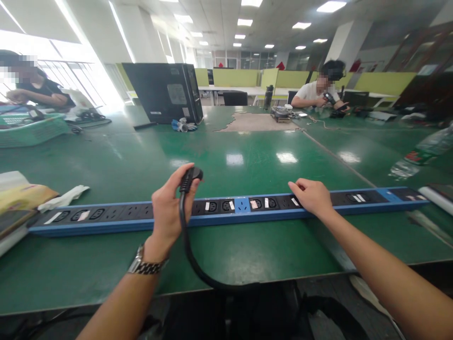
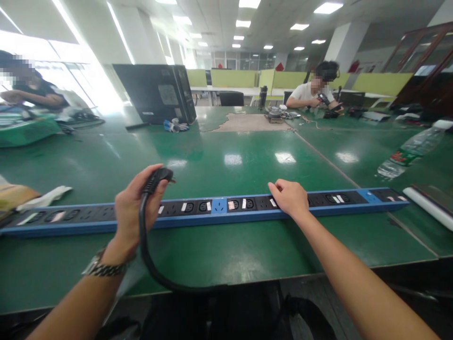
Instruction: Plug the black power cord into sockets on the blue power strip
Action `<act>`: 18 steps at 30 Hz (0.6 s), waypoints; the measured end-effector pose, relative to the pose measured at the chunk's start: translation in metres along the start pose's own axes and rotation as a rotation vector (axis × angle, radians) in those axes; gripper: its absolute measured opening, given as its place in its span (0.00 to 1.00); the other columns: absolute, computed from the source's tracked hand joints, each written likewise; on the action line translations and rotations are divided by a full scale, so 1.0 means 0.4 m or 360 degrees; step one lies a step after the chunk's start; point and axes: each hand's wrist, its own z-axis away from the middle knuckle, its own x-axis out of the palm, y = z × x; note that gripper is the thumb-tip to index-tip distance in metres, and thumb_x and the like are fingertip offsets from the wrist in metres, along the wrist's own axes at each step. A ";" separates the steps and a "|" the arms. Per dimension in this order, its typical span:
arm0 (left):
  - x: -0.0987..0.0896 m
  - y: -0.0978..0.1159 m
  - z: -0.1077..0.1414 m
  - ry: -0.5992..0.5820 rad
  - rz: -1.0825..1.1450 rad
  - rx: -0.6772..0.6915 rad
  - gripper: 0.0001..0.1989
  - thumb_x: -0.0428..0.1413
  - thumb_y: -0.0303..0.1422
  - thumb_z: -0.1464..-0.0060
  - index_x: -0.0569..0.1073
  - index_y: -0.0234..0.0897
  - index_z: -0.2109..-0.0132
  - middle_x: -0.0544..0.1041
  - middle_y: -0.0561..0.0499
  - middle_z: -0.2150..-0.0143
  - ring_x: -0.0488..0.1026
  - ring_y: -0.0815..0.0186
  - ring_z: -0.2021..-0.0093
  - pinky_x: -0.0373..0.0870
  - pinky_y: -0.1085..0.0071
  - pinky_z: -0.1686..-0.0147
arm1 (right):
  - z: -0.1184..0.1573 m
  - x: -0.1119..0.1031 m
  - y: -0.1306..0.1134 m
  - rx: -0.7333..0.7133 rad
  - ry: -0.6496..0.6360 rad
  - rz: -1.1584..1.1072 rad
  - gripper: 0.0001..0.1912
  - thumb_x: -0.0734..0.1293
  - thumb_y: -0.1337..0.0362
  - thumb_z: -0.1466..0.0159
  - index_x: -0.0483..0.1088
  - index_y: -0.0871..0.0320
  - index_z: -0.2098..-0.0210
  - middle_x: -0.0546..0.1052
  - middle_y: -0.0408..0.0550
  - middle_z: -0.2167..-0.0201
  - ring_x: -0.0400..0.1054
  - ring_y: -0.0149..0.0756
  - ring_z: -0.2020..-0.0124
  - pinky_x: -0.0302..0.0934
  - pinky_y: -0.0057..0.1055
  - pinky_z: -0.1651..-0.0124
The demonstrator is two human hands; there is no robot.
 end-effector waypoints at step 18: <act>-0.042 -0.116 0.109 -0.0768 -0.0136 0.0177 0.17 0.52 0.41 0.38 0.72 0.38 0.46 0.78 0.44 0.52 0.73 0.57 0.51 0.69 0.59 0.48 | 0.003 -0.003 -0.003 0.0019 -0.0028 0.0036 0.25 0.56 0.44 0.38 0.69 0.54 0.78 0.73 0.46 0.77 0.63 0.35 0.73 0.45 0.28 0.72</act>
